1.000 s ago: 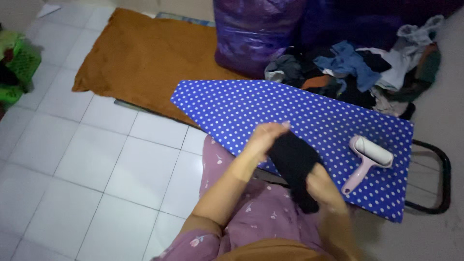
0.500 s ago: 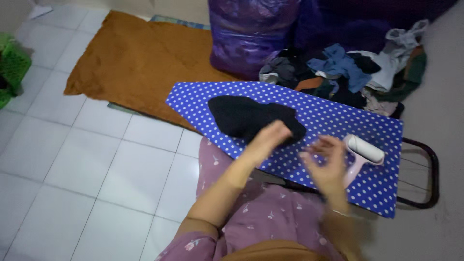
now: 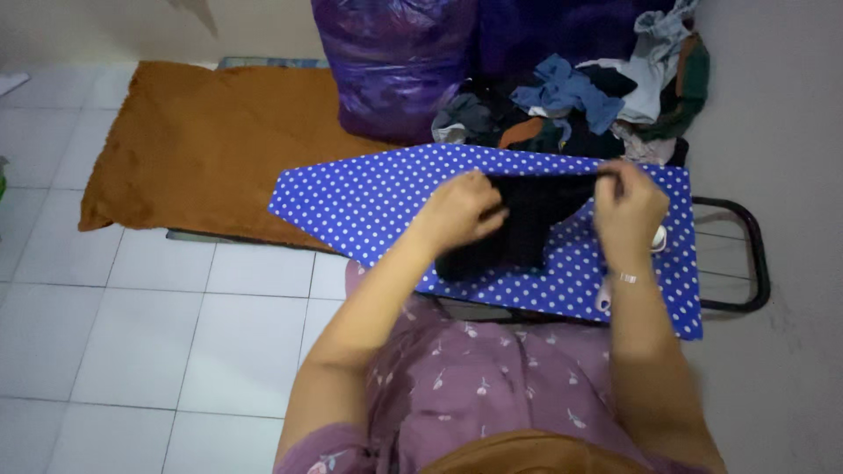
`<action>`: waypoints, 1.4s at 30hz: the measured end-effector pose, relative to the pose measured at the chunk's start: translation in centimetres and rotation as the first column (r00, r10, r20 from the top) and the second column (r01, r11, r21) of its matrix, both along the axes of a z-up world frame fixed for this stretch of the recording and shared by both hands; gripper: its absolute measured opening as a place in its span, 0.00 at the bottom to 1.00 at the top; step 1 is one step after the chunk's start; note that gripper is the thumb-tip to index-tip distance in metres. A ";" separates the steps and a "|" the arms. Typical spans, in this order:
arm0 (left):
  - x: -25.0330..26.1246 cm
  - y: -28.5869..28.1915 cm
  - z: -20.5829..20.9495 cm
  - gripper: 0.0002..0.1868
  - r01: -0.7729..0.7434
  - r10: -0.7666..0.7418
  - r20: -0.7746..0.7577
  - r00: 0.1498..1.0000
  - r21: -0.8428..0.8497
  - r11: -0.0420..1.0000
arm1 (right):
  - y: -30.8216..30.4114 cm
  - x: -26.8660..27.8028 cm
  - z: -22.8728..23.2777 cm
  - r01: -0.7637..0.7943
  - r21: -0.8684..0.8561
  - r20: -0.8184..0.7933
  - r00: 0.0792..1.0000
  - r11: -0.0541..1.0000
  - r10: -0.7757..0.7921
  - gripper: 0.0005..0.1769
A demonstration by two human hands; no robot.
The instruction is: The person uses a lint roller to remove lint from a black garment laid on a blue polka-dotted ironing board. They roll the sticky roller over the fabric, flip the garment to treat both sides, and then fold it before placing it aside.
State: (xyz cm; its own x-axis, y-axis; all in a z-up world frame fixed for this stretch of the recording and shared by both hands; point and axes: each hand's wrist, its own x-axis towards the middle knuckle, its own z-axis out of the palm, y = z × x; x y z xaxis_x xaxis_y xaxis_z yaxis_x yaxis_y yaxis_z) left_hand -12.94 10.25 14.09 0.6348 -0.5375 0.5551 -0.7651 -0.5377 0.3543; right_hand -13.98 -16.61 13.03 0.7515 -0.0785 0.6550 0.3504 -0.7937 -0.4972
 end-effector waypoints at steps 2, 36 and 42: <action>2.4 -0.7 1.1 0.12 -0.046 0.030 0.132 0.991 0.124 0.991 | -0.5 1.4 0.9 0.019 -0.115 0.161 0.987 0.993 0.000 0.07; 7.8 -5.1 -0.3 0.31 -0.192 0.239 -0.019 0.971 -0.660 0.727 | -1.5 0.8 2.2 0.055 0.020 0.101 0.993 0.998 -0.057 0.25; 5.8 -5.0 5.1 0.32 0.262 0.243 0.726 0.643 -0.507 0.821 | -0.5 -1.0 2.1 0.206 -0.030 -0.042 0.977 0.978 -0.207 0.19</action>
